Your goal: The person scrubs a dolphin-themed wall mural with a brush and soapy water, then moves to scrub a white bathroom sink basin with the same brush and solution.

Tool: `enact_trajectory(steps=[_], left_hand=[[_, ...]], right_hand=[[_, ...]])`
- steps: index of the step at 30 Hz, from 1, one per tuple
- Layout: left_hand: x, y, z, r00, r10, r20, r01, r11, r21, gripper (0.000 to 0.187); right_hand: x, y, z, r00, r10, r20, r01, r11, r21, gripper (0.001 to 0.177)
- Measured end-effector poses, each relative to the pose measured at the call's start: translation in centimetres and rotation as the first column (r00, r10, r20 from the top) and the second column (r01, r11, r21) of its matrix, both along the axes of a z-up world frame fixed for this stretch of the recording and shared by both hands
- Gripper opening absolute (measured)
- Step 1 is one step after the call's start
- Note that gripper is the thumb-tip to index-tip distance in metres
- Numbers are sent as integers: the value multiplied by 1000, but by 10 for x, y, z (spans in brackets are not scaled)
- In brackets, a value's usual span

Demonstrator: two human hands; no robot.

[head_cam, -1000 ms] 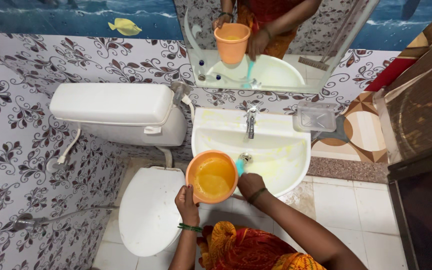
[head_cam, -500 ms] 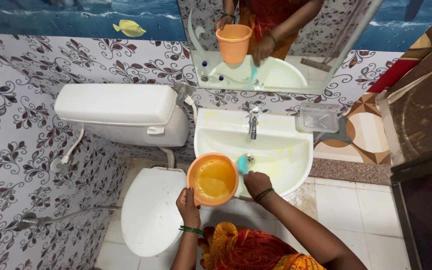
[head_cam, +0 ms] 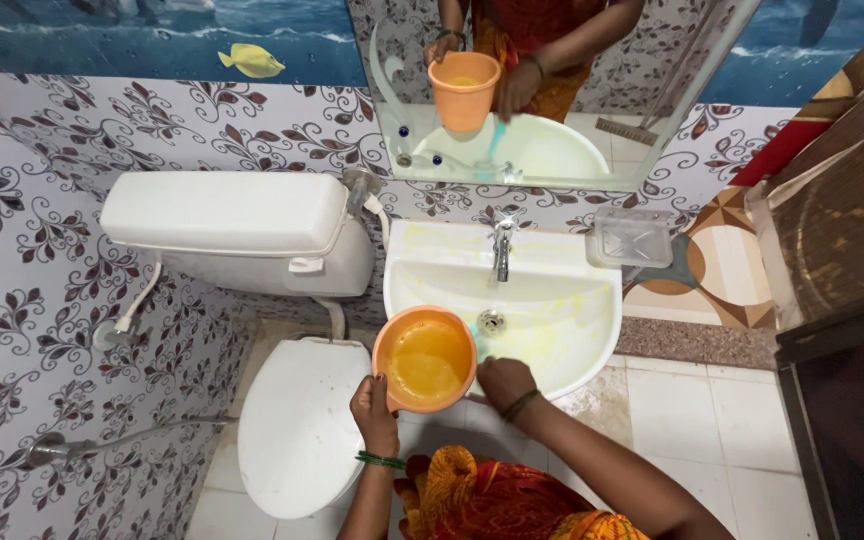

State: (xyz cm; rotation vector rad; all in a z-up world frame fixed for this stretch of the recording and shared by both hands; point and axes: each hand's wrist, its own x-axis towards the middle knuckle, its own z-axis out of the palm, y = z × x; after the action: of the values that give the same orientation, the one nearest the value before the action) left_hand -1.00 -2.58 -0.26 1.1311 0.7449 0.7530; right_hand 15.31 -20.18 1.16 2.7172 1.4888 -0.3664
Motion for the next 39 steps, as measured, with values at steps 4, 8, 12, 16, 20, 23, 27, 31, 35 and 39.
enact_trajectory(steps=[4,8,12,16,20,23,27,31,35,39], left_hand=[[-1,2,3,999,0,-38,0,1000,-6,42],[-3,0,3,999,13,-48,-14,1000,-10,40],[-2,0,-2,999,14,-41,-15,1000,-17,40],[-2,0,-2,1000,14,-13,-14,1000,-7,42],[-1,0,3,998,18,-53,-18,1000,-14,38],[-2,0,1,1000,17,-19,-17,1000,-2,40],[-1,1,-1,999,17,-41,-17,1000,-10,39],[4,2,-1,1000,10,-15,-10,1000,-13,41],[3,3,-2,1000,16,-25,-17,1000,-21,42],[2,1,0,999,31,-15,-31,999,-26,41]], right_hand=[[16,-25,-7,995,-76,63,87,976,-198,22],[2,-45,9,999,-53,4,51,952,-302,14],[-3,-23,-9,998,56,7,-57,992,116,10],[22,-2,-54,993,15,114,-11,999,-41,12],[19,-38,-44,994,6,112,13,985,-172,12],[-1,-41,-14,999,-24,-33,7,898,-440,25],[-15,-21,2,999,47,-24,-44,993,113,25],[10,-8,-11,1000,-23,-10,21,981,-194,46],[4,-52,-21,987,16,158,22,972,-233,10],[-14,-48,-6,999,52,-10,-53,981,-185,15]])
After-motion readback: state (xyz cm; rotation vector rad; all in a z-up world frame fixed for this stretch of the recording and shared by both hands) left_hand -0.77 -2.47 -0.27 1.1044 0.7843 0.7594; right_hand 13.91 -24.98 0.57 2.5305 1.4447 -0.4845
